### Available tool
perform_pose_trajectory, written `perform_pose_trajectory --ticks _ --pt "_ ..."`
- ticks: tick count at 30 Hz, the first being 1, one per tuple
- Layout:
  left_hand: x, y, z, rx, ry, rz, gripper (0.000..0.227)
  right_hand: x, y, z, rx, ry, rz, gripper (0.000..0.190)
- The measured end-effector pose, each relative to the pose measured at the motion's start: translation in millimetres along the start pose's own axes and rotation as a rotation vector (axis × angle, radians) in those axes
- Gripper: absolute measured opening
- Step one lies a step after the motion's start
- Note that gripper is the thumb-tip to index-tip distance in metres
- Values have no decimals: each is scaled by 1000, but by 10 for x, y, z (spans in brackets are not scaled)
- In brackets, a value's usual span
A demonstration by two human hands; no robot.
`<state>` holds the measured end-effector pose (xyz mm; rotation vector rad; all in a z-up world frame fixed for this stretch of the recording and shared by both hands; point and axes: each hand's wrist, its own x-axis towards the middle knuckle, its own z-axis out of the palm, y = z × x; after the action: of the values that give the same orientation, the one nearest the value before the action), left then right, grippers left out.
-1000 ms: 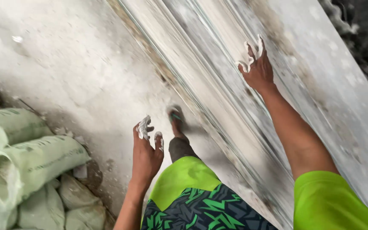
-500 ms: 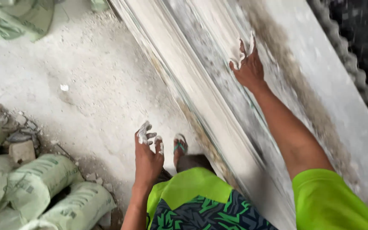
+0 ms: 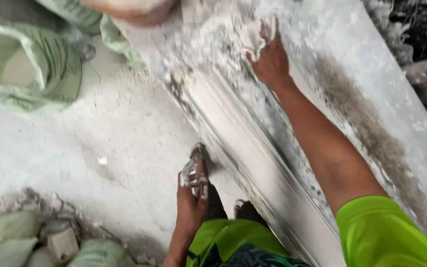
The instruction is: Applying fiberglass strands and liquid gypsum plaster into an architectural mold to cast decorative cornices.
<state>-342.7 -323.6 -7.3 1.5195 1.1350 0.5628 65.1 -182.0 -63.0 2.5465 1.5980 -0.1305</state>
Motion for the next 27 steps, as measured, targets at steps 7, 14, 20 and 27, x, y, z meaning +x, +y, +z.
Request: perform_pose_trajectory --ticks 7,14,20,27 --pt "1065 312 -604 -25 -18 -139 57 1476 -303 -1 17 188 -122 73" --pt "1277 -12 -603 -107 -64 -154 53 1530 391 51 887 460 237 53" --pt "1469 259 -543 -161 -190 -272 46 1191 403 488 1587 535 730 42" --pt "1584 458 -465 -357 -191 -241 47 -511 1131 927 1479 483 637 30"
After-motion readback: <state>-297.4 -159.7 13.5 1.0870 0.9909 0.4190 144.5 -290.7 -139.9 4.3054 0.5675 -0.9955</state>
